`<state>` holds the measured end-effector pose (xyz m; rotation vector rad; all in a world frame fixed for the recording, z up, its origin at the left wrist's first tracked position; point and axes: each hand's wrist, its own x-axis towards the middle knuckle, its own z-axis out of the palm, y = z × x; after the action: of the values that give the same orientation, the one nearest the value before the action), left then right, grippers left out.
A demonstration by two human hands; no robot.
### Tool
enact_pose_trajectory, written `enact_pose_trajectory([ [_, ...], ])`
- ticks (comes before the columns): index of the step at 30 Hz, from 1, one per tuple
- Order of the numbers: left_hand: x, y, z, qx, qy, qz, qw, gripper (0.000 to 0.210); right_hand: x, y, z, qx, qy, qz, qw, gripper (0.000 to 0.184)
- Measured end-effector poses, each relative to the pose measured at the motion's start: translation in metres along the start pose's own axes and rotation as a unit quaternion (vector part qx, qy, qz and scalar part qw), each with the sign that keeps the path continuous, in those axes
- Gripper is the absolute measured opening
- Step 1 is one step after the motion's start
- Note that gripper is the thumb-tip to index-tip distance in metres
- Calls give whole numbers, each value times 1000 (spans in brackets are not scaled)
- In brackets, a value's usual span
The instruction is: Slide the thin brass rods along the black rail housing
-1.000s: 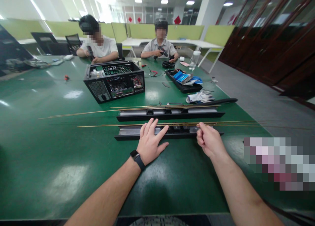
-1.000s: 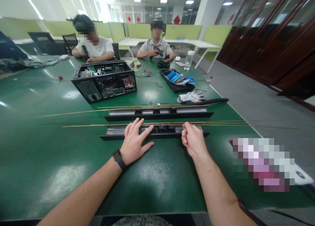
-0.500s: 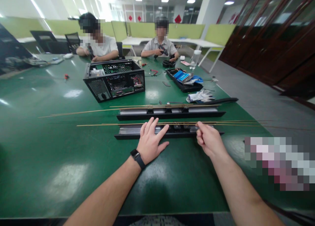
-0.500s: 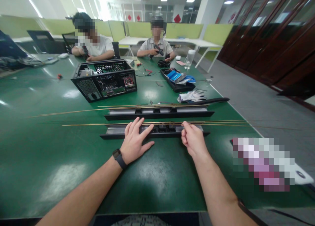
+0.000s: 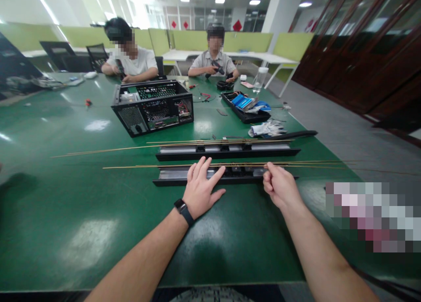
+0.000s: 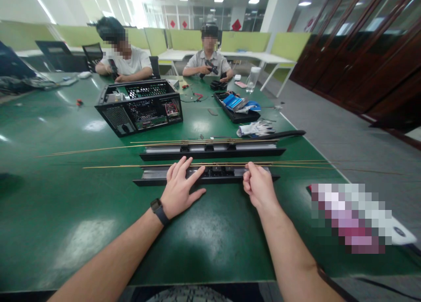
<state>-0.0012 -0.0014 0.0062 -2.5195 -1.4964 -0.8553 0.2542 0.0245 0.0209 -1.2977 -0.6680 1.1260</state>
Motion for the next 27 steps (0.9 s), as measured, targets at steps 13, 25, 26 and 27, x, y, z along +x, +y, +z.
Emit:
enact_pose_trajectory([
  [13,0,-1,0,2,-4,3,1000,66,-1,-1,1,1,-1,4,1000,22],
  [25,0,-1,0,3,-2,4,1000,67,2,-3,0,19,19,-3,1000,17],
  [26,0,-1,0,3,-2,4,1000,67,2,-4,0,19,22,-2,1000,17],
  [27,0,-1,0,3,-3,4,1000,66,2,-4,-1,19,24,-1,1000,18],
])
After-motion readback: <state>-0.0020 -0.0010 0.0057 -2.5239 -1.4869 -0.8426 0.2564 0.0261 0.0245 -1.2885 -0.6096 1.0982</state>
